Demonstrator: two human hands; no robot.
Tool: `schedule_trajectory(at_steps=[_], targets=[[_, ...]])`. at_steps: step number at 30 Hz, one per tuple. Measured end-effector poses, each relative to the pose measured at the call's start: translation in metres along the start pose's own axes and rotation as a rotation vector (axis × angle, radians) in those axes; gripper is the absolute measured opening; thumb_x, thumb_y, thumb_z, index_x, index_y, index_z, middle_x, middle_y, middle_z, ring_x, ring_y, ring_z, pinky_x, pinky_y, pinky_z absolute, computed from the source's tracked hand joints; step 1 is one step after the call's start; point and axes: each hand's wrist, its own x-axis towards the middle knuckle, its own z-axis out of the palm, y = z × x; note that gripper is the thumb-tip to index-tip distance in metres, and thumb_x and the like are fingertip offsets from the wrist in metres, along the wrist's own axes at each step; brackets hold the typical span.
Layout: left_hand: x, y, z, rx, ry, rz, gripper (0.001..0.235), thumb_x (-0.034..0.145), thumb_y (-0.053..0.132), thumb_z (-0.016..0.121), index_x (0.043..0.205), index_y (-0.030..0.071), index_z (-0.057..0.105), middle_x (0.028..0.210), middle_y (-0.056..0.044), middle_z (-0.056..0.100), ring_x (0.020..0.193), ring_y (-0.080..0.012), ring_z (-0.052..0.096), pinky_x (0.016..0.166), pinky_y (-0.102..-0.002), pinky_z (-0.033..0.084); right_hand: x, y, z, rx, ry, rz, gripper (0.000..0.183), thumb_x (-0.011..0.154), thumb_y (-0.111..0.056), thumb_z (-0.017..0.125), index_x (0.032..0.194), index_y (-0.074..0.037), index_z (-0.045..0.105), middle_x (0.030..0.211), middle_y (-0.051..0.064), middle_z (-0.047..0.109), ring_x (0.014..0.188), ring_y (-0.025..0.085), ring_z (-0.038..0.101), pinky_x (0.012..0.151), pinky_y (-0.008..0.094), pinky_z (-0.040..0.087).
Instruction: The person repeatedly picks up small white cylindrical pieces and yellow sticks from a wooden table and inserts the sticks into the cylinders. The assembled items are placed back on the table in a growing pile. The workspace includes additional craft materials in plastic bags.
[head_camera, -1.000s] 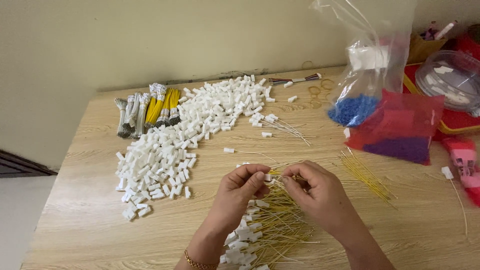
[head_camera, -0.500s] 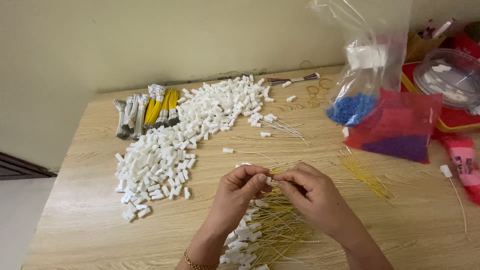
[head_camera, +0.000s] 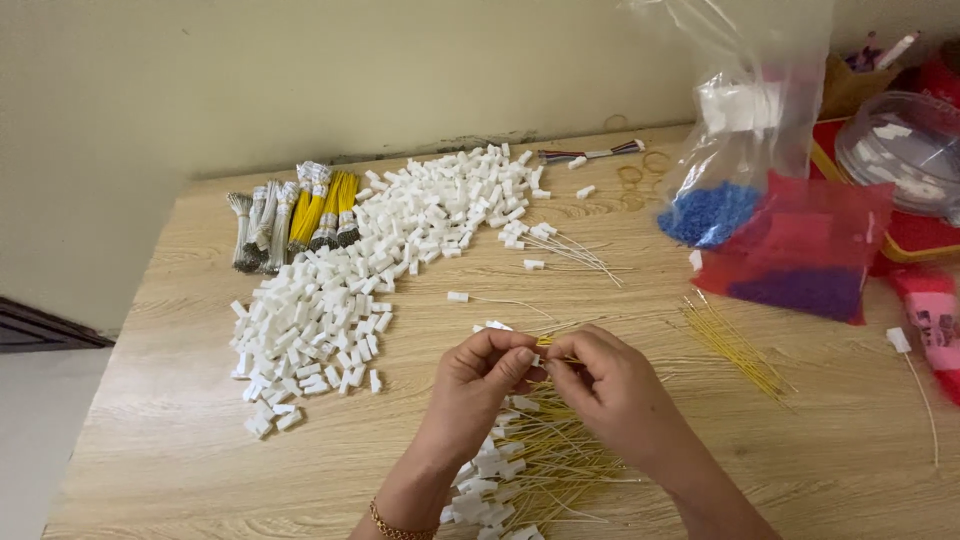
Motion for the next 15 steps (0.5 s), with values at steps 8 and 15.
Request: schedule_trajectory(at_steps=[8, 15], targets=[[0.007, 0.007, -0.017, 0.118, -0.018, 0.028, 0.017, 0.099, 0.01, 0.067, 0.113, 0.003, 0.072, 0.1, -0.007, 0.075, 0.089, -0.0136, 0.07, 0.08, -0.03, 0.06, 0.007, 0.01, 0.008, -0.029, -0.072, 0.058, 0.012, 0.091, -0.013, 0.067, 0.095, -0.001, 0.067, 0.085, 0.008, 0.067, 0.074, 0.017, 0.067, 0.066, 0.033, 0.054], [0.056, 0.039, -0.068, 1.234, 0.27, 0.384, 0.03, 0.093, 0.018, 0.07, 0.122, 0.009, 0.071, 0.122, -0.015, 0.069, 0.106, -0.0316, 0.067, 0.088, -0.04, 0.055, 0.005, 0.043, 0.009, -0.248, -0.118, -0.119, 0.026, 0.098, -0.024, 0.058, 0.107, -0.004, 0.071, 0.099, 0.011, 0.071, 0.093, 0.023, 0.068, 0.082, 0.036, 0.053]])
